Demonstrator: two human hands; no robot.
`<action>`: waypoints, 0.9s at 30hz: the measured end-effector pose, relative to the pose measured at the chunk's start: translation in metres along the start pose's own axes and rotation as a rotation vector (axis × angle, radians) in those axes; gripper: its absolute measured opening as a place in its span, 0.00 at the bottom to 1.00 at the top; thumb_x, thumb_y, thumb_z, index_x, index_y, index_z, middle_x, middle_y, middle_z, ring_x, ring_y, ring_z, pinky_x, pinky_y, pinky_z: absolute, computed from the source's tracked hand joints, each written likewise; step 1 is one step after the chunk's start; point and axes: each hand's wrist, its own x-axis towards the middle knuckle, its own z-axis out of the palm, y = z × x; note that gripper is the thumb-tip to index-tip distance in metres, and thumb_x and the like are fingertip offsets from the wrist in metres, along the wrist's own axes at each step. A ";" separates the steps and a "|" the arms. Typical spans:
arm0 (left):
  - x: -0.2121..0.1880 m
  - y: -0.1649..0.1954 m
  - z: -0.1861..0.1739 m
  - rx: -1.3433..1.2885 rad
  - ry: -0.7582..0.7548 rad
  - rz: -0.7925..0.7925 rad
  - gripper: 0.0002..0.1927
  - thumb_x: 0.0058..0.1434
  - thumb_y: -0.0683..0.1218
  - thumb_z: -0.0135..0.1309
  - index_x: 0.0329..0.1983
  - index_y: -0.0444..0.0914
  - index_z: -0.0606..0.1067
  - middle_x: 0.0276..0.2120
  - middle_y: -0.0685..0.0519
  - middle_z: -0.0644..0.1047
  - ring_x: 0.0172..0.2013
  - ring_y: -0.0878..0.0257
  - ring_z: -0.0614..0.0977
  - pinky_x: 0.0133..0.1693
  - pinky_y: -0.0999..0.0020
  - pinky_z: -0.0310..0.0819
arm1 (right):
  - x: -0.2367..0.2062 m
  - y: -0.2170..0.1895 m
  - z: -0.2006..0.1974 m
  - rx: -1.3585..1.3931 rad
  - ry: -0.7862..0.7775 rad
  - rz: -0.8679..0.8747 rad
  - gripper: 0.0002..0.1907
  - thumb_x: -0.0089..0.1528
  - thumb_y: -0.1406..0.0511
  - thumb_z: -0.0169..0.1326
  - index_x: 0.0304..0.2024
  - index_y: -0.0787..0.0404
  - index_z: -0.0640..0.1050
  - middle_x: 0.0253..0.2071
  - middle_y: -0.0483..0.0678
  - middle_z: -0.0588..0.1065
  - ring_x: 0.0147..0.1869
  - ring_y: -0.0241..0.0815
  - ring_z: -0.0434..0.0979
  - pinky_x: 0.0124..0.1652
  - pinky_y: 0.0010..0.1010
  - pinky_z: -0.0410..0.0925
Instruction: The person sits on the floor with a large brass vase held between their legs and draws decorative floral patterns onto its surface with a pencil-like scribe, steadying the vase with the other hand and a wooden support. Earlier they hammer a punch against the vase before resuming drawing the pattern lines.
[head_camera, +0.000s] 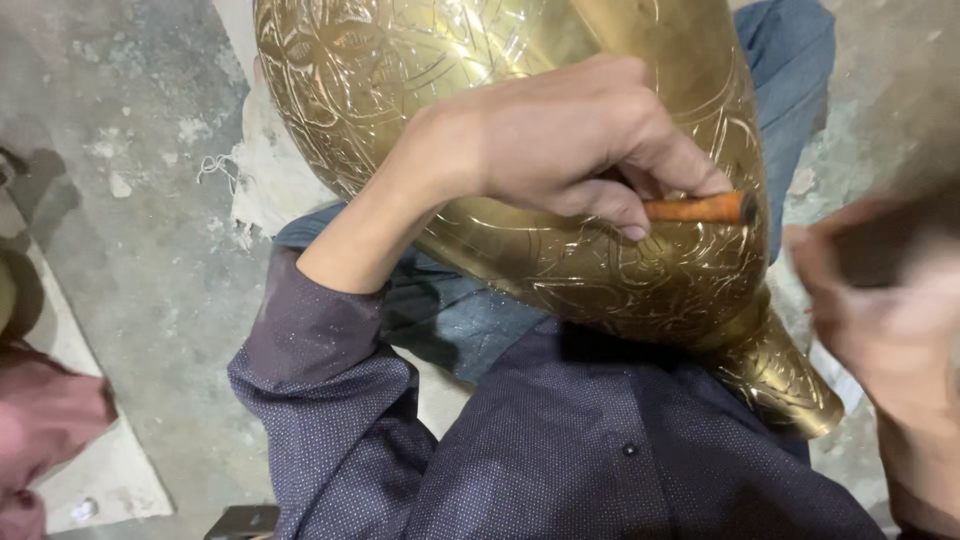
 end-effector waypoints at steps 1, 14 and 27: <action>0.001 0.001 -0.001 -0.001 -0.027 -0.045 0.16 0.62 0.44 0.63 0.53 0.39 0.80 0.25 0.56 0.81 0.21 0.70 0.79 0.27 0.68 0.64 | 0.003 -0.007 -0.001 -0.092 -0.017 -0.018 0.14 0.72 0.67 0.61 0.51 0.68 0.70 0.35 0.51 0.75 0.35 0.41 0.79 0.38 0.28 0.71; -0.003 -0.006 0.005 -0.048 0.058 0.102 0.21 0.56 0.42 0.64 0.54 0.35 0.78 0.32 0.53 0.83 0.27 0.70 0.83 0.27 0.71 0.71 | -0.007 -0.007 0.026 0.301 0.224 0.073 0.09 0.73 0.71 0.60 0.45 0.65 0.71 0.38 0.47 0.74 0.36 0.38 0.76 0.38 0.25 0.72; -0.003 -0.010 0.000 0.170 0.041 0.150 0.19 0.57 0.51 0.68 0.41 0.31 0.82 0.19 0.49 0.79 0.19 0.62 0.74 0.24 0.62 0.62 | -0.005 -0.017 0.017 -0.084 0.158 -0.001 0.10 0.73 0.72 0.61 0.44 0.69 0.71 0.37 0.51 0.76 0.36 0.41 0.76 0.40 0.26 0.70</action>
